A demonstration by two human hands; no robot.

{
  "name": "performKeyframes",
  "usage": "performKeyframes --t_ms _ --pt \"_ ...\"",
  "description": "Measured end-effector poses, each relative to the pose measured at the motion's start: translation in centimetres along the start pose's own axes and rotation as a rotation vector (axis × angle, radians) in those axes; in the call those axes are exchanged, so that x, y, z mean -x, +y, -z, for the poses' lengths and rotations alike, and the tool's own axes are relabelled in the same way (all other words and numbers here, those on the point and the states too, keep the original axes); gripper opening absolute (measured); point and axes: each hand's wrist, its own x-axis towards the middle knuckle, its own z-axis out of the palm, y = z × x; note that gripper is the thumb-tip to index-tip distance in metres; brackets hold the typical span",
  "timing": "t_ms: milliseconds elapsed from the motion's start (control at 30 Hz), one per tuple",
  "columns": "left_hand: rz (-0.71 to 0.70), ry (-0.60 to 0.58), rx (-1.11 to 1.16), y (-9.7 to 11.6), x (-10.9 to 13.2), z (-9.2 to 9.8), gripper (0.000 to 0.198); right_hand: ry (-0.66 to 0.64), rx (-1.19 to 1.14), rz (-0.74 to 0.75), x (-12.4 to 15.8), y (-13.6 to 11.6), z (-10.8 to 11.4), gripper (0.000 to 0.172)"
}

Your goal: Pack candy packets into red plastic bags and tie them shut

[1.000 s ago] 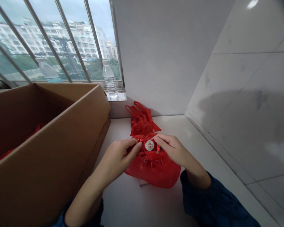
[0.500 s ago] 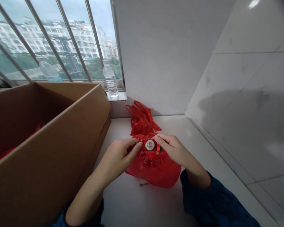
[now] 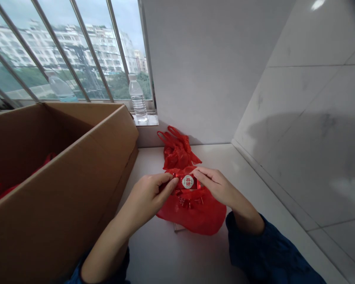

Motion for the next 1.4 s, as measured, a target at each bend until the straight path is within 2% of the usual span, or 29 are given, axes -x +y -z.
performKeyframes --t_ms 100,200,300,433,600,733,833,900,1033,1133,1233,1400 --pt "0.002 0.000 -0.034 0.1 0.2 0.2 0.046 -0.068 0.044 -0.053 -0.2 0.9 0.8 0.037" --pt "0.007 0.011 -0.064 0.3 0.6 0.4 0.046 -0.146 0.246 -0.096 -0.4 2.3 1.3 0.038" --pt "-0.002 0.010 -0.058 0.7 1.0 0.5 0.045 -0.194 0.459 -0.074 -0.7 3.5 0.8 0.035" --pt "-0.030 -0.011 -0.024 1.1 1.4 0.7 0.043 -0.226 0.507 -0.033 -1.3 4.2 -0.3 0.032" --pt "-0.035 -0.004 -0.038 1.3 1.6 1.0 0.041 -0.187 0.670 -0.191 -0.8 4.4 -0.7 0.037" --pt "-0.063 0.013 -0.100 1.2 2.1 1.3 0.037 -0.228 0.879 -0.317 1.7 4.5 -0.5 0.039" --pt "-0.098 -0.012 -0.190 0.9 2.9 1.1 0.028 -0.253 0.861 -0.273 4.5 4.2 0.1 0.035" --pt "-0.116 -0.034 -0.288 0.5 3.6 0.9 0.026 -0.219 0.828 -0.209 6.3 3.9 0.7 0.038" --pt "-0.142 -0.017 -0.464 -0.1 4.6 0.6 0.039 -0.063 0.884 -0.090 8.7 3.1 2.3 0.044" --pt "-0.131 0.032 -0.493 -0.2 4.9 0.9 0.044 -0.006 0.991 -0.100 9.4 2.6 3.2 0.034" --pt "-0.107 0.101 -0.445 -0.3 4.9 1.4 0.041 -0.072 1.010 -0.176 9.8 1.9 3.4 0.017" --pt "-0.126 0.184 -0.313 -0.3 4.7 2.3 0.038 -0.246 0.853 -0.239 10.2 0.5 3.5 0.018"
